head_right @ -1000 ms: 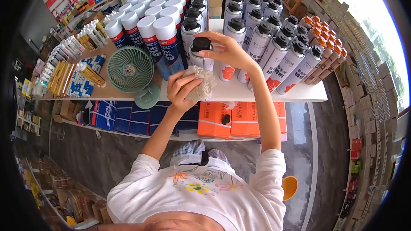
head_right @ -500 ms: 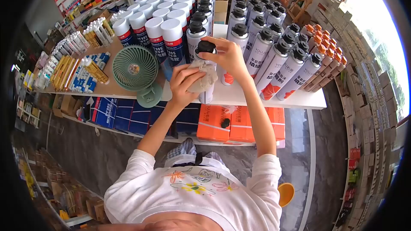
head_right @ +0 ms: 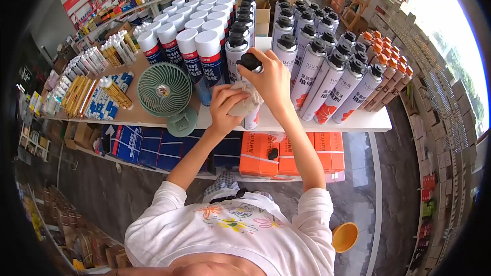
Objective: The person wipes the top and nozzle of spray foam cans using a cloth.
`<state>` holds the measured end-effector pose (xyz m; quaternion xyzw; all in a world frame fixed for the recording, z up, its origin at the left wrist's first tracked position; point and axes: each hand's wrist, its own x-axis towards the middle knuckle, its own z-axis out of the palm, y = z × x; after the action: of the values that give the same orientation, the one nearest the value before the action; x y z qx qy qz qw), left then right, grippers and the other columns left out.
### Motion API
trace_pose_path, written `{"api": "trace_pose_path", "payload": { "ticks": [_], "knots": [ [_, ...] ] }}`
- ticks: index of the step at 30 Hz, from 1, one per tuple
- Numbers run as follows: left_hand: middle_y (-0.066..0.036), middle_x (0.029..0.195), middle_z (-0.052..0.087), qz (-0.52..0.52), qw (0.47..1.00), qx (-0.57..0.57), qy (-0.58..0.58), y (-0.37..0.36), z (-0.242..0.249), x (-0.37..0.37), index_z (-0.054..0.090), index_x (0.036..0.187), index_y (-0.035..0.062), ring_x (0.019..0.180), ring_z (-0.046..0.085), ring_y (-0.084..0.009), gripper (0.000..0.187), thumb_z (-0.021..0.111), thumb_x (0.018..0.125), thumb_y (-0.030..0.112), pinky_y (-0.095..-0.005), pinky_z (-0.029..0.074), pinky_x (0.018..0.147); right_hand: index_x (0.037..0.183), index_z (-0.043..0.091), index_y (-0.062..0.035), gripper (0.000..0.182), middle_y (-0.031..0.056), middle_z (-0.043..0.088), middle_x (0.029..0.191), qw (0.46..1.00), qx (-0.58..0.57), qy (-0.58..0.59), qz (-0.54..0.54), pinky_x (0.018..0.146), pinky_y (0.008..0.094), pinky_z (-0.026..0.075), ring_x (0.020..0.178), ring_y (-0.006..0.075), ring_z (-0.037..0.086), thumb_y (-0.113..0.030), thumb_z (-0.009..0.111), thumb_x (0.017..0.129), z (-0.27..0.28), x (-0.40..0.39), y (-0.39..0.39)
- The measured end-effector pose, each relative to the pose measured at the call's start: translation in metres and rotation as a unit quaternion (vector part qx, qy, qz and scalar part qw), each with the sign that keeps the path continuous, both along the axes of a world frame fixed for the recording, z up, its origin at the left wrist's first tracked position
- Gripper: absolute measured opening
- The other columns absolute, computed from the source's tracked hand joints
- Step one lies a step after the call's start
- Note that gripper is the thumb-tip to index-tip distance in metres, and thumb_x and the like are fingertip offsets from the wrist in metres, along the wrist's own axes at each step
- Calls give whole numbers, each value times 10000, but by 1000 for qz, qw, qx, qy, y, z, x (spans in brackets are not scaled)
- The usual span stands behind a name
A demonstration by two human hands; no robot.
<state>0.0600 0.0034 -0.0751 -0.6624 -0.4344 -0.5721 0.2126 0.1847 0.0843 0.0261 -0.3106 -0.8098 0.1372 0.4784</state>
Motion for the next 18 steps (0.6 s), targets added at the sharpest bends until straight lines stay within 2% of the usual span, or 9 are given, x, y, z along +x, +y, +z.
{"api": "trace_pose_path", "payload": {
  "ticks": [2, 4, 6, 8, 10, 12, 15, 18],
  "knots": [
    [5, 1048, 654, 10, 998, 55, 19, 5, 21, 3, 744, 1035, 145, 992, 592, -283, 492, 778, 552, 60, -387, 521, 806, 1144, 724, -148, 430, 85, 622, 831, 998, 12, -31, -49, 625, 371, 507, 682, 263, 642, -334, 820, 768, 2, 1, -9],
    [17, 1073, 653, 16, 997, 61, 42, 7, 1, -3, 744, 1045, 153, 1007, 587, -281, 476, 774, 574, 92, -388, 521, 809, 1143, 718, -149, 437, 89, 621, 838, 998, 4, -37, -52, 635, 383, 513, 710, 281, 657, -359, 814, 772, 4, 4, -9],
    [35, 1085, 653, 11, 995, 19, 96, 1, -33, -9, 743, 1053, 167, 1022, 580, -277, 459, 750, 596, 121, -388, 525, 819, 1150, 709, -152, 455, 87, 624, 853, 996, 6, -59, -65, 641, 386, 515, 721, 273, 662, -373, 817, 768, 5, 5, -9],
    [42, 1077, 657, 15, 995, 14, 102, -2, -56, -7, 741, 1059, 175, 1033, 574, -277, 450, 726, 610, 137, -391, 528, 826, 1131, 702, -150, 447, 82, 630, 865, 995, 0, -67, -69, 648, 392, 520, 729, 265, 666, -386, 816, 769, 4, 3, -5],
    [34, 1055, 661, 4, 996, -28, 85, -10, -57, -6, 739, 1055, 177, 1027, 576, -280, 466, 722, 592, 127, -400, 536, 812, 1104, 697, -146, 433, 84, 635, 870, 995, 6, -74, -61, 653, 394, 524, 740, 266, 668, -395, 813, 770, 6, 3, -3],
    [25, 1039, 664, 10, 995, -40, 86, -6, -45, -9, 738, 1045, 165, 1004, 584, -283, 473, 727, 576, 109, -402, 541, 783, 1069, 683, -138, 425, 88, 640, 871, 994, 12, -86, -70, 652, 405, 532, 754, 286, 677, -404, 813, 764, 7, 0, -1],
    [15, 1040, 664, 17, 997, 52, 50, 3, 1, -5, 737, 1050, 146, 961, 597, -290, 522, 739, 536, 52, -389, 534, 747, 1040, 658, -127, 426, 88, 645, 872, 992, 1, -101, -72, 642, 412, 538, 751, 292, 686, -411, 808, 761, 11, -6, -1],
    [15, 1040, 665, 37, 995, 90, 14, 10, 16, -3, 739, 1065, 153, 970, 598, -297, 544, 743, 531, 51, -392, 532, 750, 1016, 630, -115, 432, 88, 649, 870, 989, 15, -120, -84, 636, 411, 544, 748, 298, 692, -422, 797, 763, 11, -7, -1]
  ]
}}
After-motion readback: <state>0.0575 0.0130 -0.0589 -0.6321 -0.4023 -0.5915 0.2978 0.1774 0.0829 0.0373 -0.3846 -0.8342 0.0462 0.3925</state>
